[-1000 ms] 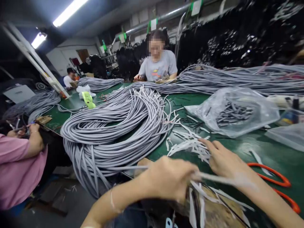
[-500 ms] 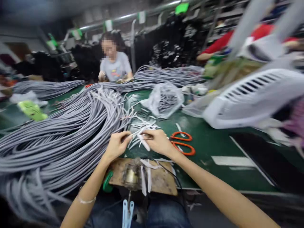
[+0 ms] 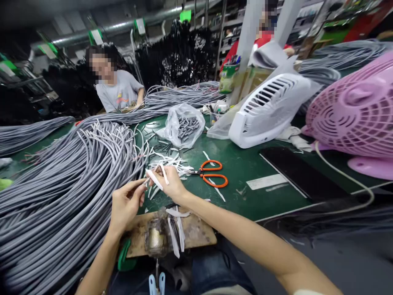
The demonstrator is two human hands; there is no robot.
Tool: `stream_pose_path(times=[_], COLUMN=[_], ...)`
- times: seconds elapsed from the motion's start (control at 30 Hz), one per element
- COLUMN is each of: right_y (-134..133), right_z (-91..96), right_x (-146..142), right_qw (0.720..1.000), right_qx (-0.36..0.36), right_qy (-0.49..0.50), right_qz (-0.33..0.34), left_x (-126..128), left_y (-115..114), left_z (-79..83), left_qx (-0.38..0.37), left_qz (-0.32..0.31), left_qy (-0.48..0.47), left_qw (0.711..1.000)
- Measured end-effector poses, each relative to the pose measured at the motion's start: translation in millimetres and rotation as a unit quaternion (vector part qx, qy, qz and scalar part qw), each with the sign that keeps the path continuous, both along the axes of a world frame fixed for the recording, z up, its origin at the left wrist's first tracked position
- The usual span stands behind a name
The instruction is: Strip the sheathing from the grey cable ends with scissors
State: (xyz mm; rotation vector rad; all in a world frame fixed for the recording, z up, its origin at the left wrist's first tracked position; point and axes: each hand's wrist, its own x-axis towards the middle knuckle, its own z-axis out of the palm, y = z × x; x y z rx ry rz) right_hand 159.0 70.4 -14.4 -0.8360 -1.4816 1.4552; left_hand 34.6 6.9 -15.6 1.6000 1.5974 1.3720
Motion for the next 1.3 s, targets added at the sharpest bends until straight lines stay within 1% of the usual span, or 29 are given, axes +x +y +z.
stream_pose_path(times=[0.1, 0.23, 0.3, 0.37, 0.4, 0.43, 0.47, 0.5, 0.53, 0.57, 0.6, 0.63, 0.7, 0.8, 0.87, 1.0, 1.07, 1.1, 1.17, 1.23, 1.27, 1.3], right_y=[-6, -9, -6, -1, 1, 3, 4, 3, 1, -2, -5, -9, -15, -20, -20, -19, -18, -18, -17, -16, -16, -17], right_z=[-1.9, 0.7, 2.7, 4.3, 4.7, 4.6, 4.2, 3.4, 2.4, 1.2, -0.1, -1.3, -3.8, -7.5, -9.7, -11.8, -11.4, -10.8, -9.5, -8.6, -8.6, -8.9], right_x=[-2, -3, 1, 9, 15, 20, 24, 27, 29, 29, 28, 26, 20, 13, 12, 13, 14, 13, 12, 10, 9, 8], right_qw=[1.000, 1.000, 0.999, 0.988, 0.971, 0.941, 0.901, 0.861, 0.828, 0.808, 0.803, 0.808, 0.826, 0.842, 0.847, 0.855, 0.867, 0.878, 0.914, 0.952, 0.963, 0.968], right_qx=[-0.014, -0.020, -0.002, 0.057, 0.101, 0.151, 0.188, 0.217, 0.244, 0.267, 0.292, 0.318, 0.368, 0.419, 0.425, 0.410, 0.393, 0.374, 0.307, 0.223, 0.192, 0.178], right_qy=[0.009, 0.010, -0.018, -0.107, -0.182, -0.275, -0.370, -0.442, -0.488, -0.507, -0.502, -0.480, -0.410, -0.317, -0.291, -0.286, -0.279, -0.272, -0.246, -0.205, -0.186, -0.175], right_qz=[0.002, 0.004, -0.033, -0.096, -0.119, -0.127, -0.129, -0.129, -0.130, -0.133, -0.132, -0.128, -0.118, -0.121, -0.135, -0.138, -0.130, -0.124, -0.094, -0.044, -0.025, -0.021], left_x=[3, 3, 2, 1, 0, -1, -1, -1, -1, -1, -1, -1, -1, -1, -1, 1, 0, 0, -1, -1, -1, -1], left_y=[0, -1, -1, -1, -1, -1, -1, -1, -1, -1, -1, -1, -1, -1, -1, -3, -4, -4, -4, -4, -4, -4], left_z=[-0.5, 0.1, 1.5, 3.3, 4.0, 4.6, 5.1, 5.3, 5.4, 5.3, 5.2, 4.9, 4.4, 3.7, 3.7, 4.3, 3.7, 3.0, 1.1, -0.9, -1.6, -2.1], left_qx=[-0.014, -0.030, -0.028, -0.018, -0.015, -0.013, -0.012, -0.013, -0.014, -0.016, -0.017, -0.017, -0.015, -0.008, 0.000, 0.009, 0.012, 0.015, 0.023, 0.030, 0.032, 0.034], left_qz=[0.002, 0.004, 0.014, 0.032, 0.043, 0.054, 0.067, 0.078, 0.089, 0.097, 0.104, 0.109, 0.113, 0.111, 0.107, 0.100, 0.095, 0.090, 0.073, 0.050, 0.042, 0.039], left_qy=[-0.042, -0.053, -0.044, -0.035, -0.034, -0.035, -0.039, -0.044, -0.050, -0.055, -0.058, -0.059, -0.056, -0.041, -0.026, -0.003, 0.005, 0.008, 0.015, 0.033, 0.045, 0.056], left_qw=[0.999, 0.998, 0.999, 0.999, 0.998, 0.998, 0.997, 0.996, 0.995, 0.994, 0.993, 0.992, 0.992, 0.993, 0.994, 0.995, 0.995, 0.996, 0.997, 0.998, 0.998, 0.997])
